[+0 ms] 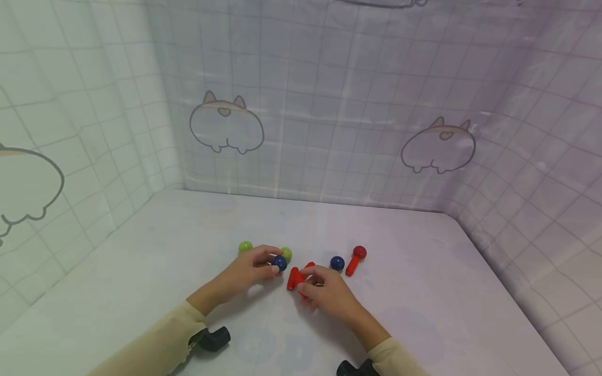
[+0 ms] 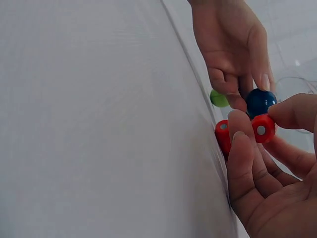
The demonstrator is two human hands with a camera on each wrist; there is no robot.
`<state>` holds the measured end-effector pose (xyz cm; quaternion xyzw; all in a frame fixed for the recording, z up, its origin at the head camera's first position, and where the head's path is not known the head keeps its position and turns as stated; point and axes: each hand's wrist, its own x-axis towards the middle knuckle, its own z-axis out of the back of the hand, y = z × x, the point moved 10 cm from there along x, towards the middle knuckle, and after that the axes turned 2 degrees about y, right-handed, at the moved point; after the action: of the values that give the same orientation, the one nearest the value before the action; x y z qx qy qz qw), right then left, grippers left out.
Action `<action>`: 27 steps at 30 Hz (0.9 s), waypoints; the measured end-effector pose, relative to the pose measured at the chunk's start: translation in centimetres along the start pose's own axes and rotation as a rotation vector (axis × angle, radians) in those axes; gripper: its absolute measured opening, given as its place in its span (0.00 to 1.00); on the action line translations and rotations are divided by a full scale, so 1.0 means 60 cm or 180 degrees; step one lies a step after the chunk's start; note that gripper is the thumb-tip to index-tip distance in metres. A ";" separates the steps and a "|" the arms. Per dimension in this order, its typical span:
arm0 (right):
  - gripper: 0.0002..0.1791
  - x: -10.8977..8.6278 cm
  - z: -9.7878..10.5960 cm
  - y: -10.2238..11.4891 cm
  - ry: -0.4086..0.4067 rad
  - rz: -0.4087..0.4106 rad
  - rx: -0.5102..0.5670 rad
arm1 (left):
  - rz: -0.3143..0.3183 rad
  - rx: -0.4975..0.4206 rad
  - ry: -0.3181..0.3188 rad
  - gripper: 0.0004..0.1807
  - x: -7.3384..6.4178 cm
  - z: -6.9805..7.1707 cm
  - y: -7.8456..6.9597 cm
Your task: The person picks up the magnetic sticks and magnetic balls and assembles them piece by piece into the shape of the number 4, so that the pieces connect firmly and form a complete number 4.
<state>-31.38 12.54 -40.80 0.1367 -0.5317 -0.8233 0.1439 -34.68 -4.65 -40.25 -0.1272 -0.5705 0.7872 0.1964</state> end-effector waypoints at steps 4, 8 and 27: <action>0.25 0.004 -0.004 0.004 0.0029 0.0021 -0.0025 | 0.0026 -0.0039 -0.0026 0.19 0.001 0.001 -0.001; 0.24 0.006 -0.008 0.010 0.0065 0.0053 0.0037 | -0.0002 -0.0059 -0.0013 0.19 0.002 -0.001 -0.001; 0.19 0.011 -0.016 0.016 0.0093 0.0146 0.0229 | -0.0094 -0.0042 0.0114 0.22 0.003 -0.010 -0.003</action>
<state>-31.54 11.13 -40.34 0.1416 -0.5619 -0.7980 0.1655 -34.54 -4.03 -40.26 -0.1341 -0.5739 0.7781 0.2173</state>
